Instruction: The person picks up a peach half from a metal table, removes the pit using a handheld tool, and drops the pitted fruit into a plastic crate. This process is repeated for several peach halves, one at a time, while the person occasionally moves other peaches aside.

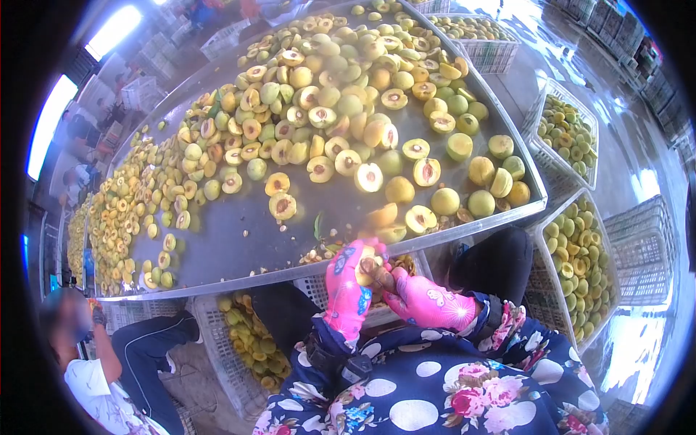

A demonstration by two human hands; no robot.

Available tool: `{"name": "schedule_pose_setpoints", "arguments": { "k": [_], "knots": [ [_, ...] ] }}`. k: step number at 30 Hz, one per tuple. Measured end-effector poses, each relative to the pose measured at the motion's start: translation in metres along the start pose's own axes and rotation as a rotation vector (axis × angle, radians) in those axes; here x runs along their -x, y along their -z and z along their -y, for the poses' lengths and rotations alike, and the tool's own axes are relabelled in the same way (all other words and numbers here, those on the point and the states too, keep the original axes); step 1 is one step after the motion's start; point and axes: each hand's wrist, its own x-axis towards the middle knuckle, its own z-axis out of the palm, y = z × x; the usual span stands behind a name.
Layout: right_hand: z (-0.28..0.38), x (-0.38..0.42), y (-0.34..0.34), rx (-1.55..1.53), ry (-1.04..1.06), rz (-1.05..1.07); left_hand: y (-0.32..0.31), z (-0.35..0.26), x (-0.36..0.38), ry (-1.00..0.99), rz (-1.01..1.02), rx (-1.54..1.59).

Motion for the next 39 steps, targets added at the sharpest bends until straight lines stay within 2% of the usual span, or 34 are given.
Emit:
{"name": "schedule_pose_setpoints", "arguments": {
  "k": [3, 6, 12, 15, 18, 21, 23, 24, 26, 27, 28, 29, 31, 34, 36, 38, 39],
  "knots": [
    [-0.006, 0.001, -0.001, 0.028, -0.014, 0.051, 0.001, -0.002, -0.002, -0.043, 0.069, -0.022],
    [0.047, -0.002, 0.034, -0.377, -0.345, 0.246, 0.002, -0.001, -0.003, -0.026, 0.076, -0.007],
    [0.023, -0.001, 0.023, -1.108, -0.508, 0.422, 0.005, 0.005, -0.006, -0.095, 0.161, 0.062],
    [0.036, 0.002, 0.019, -1.403, -0.525, 0.406, 0.006, 0.011, -0.006, -0.133, 0.173, 0.183],
    [0.036, 0.007, 0.016, -1.471, -0.448, 0.400, 0.005, 0.016, -0.008, -0.030, 0.282, 0.380],
    [0.036, 0.009, 0.020, -1.492, -0.300, 0.481, 0.001, 0.013, 0.001, 0.082, 0.075, 0.451],
    [0.031, 0.011, 0.021, -1.365, -0.382, 0.420, 0.025, 0.001, 0.003, -0.099, -0.049, 0.340],
    [0.024, 0.010, 0.020, -1.262, -0.424, 0.384, 0.037, -0.020, 0.020, -0.265, -0.108, 0.029],
    [0.007, 0.009, 0.014, -1.064, -0.491, 0.312, 0.074, -0.050, 0.035, -0.672, -0.307, -0.394],
    [0.004, 0.009, 0.011, -1.040, -0.535, 0.322, 0.102, -0.067, 0.043, -0.651, -0.386, -0.226],
    [0.002, 0.009, 0.009, -1.014, -0.579, 0.330, 0.118, -0.084, 0.055, -0.625, -0.569, -0.360],
    [0.000, 0.008, 0.007, -0.989, -0.624, 0.335, 0.145, -0.094, 0.063, -0.611, -0.616, -0.516],
    [-0.003, 0.007, 0.004, -1.007, -0.609, 0.337, 0.184, -0.119, 0.068, -0.406, -0.668, -1.277],
    [-0.004, 0.000, 0.000, -0.980, -0.618, 0.348, 0.178, -0.133, 0.035, -0.613, -0.643, -1.541],
    [-0.001, -0.001, 0.002, -0.952, -0.627, 0.347, 0.160, -0.139, -0.013, -0.495, -0.401, -1.035],
    [0.000, -0.001, 0.003, -0.936, -0.629, 0.331, 0.132, -0.140, -0.062, -0.497, -0.344, -1.148],
    [-0.001, 0.001, 0.004, -0.927, -0.630, 0.321, 0.110, -0.140, -0.080, -0.430, -0.369, -1.212]
  ]
}}
